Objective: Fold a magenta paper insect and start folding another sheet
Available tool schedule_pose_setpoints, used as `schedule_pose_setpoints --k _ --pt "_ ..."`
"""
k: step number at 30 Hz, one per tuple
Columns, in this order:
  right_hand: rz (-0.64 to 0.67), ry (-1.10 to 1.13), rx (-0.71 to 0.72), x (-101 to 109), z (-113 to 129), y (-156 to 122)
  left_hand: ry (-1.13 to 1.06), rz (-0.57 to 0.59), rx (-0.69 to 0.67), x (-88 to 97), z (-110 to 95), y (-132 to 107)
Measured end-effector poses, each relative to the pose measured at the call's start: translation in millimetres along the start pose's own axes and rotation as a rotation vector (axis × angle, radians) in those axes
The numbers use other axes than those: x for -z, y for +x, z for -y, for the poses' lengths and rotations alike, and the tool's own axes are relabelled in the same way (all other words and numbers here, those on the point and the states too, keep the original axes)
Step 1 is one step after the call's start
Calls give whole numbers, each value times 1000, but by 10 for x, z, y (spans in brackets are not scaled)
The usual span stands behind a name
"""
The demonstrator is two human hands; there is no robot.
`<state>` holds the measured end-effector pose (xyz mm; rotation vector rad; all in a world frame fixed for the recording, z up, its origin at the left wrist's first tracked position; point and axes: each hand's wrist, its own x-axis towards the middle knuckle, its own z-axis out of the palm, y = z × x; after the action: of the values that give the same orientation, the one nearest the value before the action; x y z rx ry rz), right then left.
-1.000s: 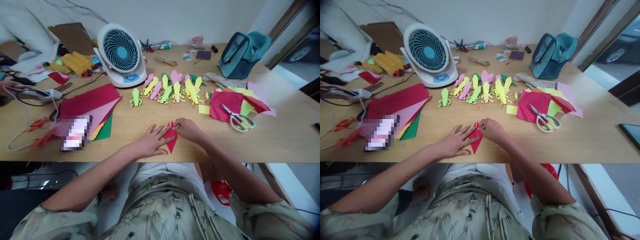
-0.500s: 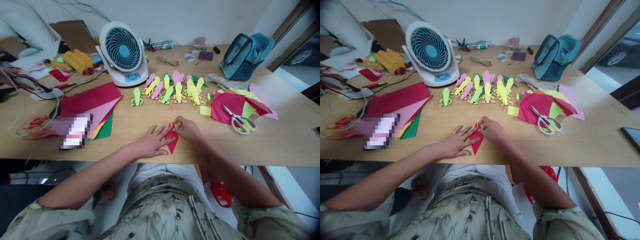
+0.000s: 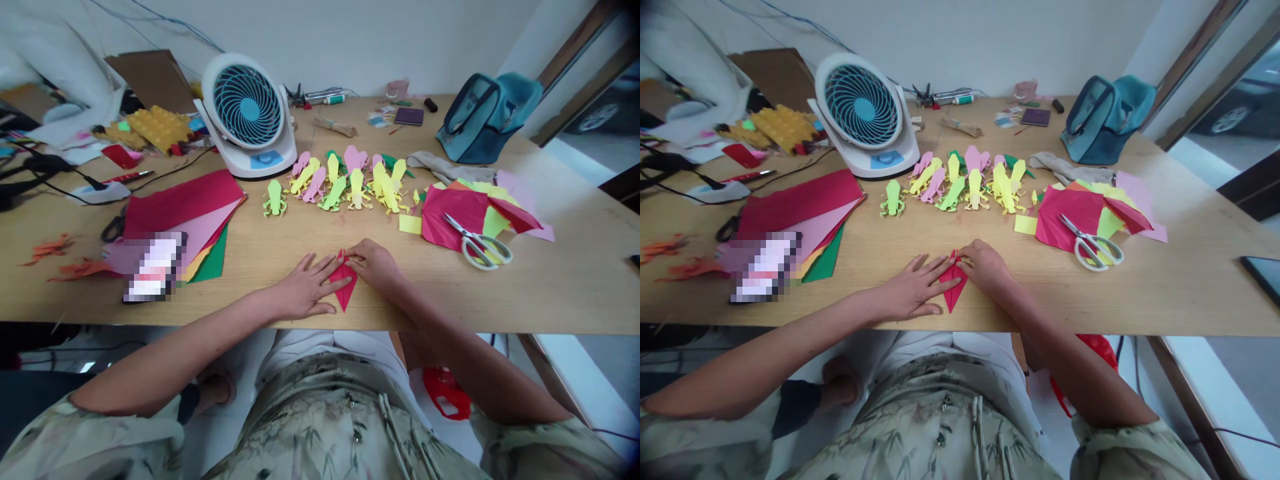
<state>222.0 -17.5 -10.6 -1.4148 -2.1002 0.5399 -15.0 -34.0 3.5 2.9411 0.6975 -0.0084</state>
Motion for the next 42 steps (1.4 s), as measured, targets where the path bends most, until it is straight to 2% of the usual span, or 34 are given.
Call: schedule_pose_setpoints --k 4,10,17,23,29,35,42 --pt "-16 -14 79 -29 -18 -7 -3 -15 -46 -4 19 10" --pt "24 -12 91 -6 12 -2 -49 12 -58 -21 53 29" --pt "110 -144 236 15 2 11 -29 40 -59 8 53 38" --pt "120 -190 250 -17 -1 2 46 -4 -53 55 -24 15" --pt "79 -125 264 -51 -37 9 53 -27 -61 -4 -135 -91" --pt "51 -78 294 -76 -74 13 22 -49 2 34 -234 -56" --pt "63 -23 262 -61 -56 5 37 -40 181 -30 -459 3"
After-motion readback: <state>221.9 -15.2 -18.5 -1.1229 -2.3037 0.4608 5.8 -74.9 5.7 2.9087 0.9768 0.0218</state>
